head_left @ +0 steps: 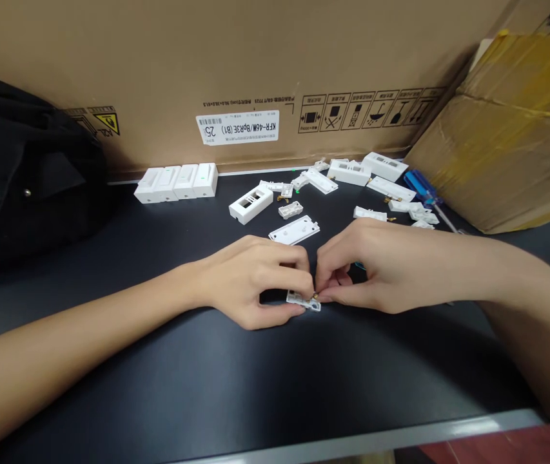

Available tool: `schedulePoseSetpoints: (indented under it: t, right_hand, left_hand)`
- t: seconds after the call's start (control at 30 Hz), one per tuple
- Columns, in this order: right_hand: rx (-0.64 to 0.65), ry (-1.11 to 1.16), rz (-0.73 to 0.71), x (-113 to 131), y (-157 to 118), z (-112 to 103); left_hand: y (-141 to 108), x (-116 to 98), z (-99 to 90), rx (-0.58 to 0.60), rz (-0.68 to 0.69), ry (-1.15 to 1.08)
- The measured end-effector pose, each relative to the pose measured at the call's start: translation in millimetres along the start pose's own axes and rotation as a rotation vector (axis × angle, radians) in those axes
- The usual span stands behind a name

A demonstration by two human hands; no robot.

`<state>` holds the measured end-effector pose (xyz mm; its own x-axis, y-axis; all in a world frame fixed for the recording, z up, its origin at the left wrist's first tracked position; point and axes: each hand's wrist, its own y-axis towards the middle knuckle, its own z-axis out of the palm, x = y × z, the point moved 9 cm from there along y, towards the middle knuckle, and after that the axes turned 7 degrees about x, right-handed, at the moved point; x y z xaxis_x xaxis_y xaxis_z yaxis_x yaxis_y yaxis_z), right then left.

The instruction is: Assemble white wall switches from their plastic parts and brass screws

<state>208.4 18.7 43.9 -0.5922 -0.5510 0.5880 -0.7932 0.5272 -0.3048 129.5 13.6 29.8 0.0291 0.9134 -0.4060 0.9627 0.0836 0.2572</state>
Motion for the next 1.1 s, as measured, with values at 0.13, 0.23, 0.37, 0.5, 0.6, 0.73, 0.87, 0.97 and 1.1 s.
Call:
schedulePoseSetpoints:
  t: [0.13,0.23,0.37,0.5,0.6,0.73,0.87,0.97,1.1]
  right_hand:
    - [0.009,0.017,-0.023,0.1,1.6,3.5]
    - [0.010,0.022,-0.032,-1.4,0.7,4.8]
    - [-0.054,-0.074,0.004,-9.2,-7.1,-6.9]
    - [-0.279,-0.341,0.146,-31.5,-18.1,-35.5]
    - [-0.412,-0.453,0.243,-50.7,-19.7,-46.1]
    - [-0.501,-0.440,0.210,-63.9,-8.2,-43.5]
    - [-0.559,-0.442,0.130,-67.5,7.5,-45.9]
    - [-0.509,-0.460,0.083,-66.8,21.7,-49.7]
    - [-0.385,-0.433,0.127,-67.3,37.7,-58.2]
  left_hand:
    - [0.6,-0.5,1.1,0.006,0.009,0.018]
    - [0.4,0.1,2.3,0.012,0.007,0.026]
    - [0.2,0.4,4.4,0.031,-0.007,0.059]
    - [1.1,-1.9,4.5,0.047,0.005,0.067]
    - [1.4,-0.1,2.4,0.047,-0.015,0.051]
    - [1.4,1.7,0.9,0.039,-0.042,0.114]
    - [2.0,2.8,1.0,0.022,-0.063,0.105]
    - [1.5,4.3,-1.5,-0.015,-0.085,0.067]
    - [0.2,0.8,-0.9,-0.013,-0.034,0.043]
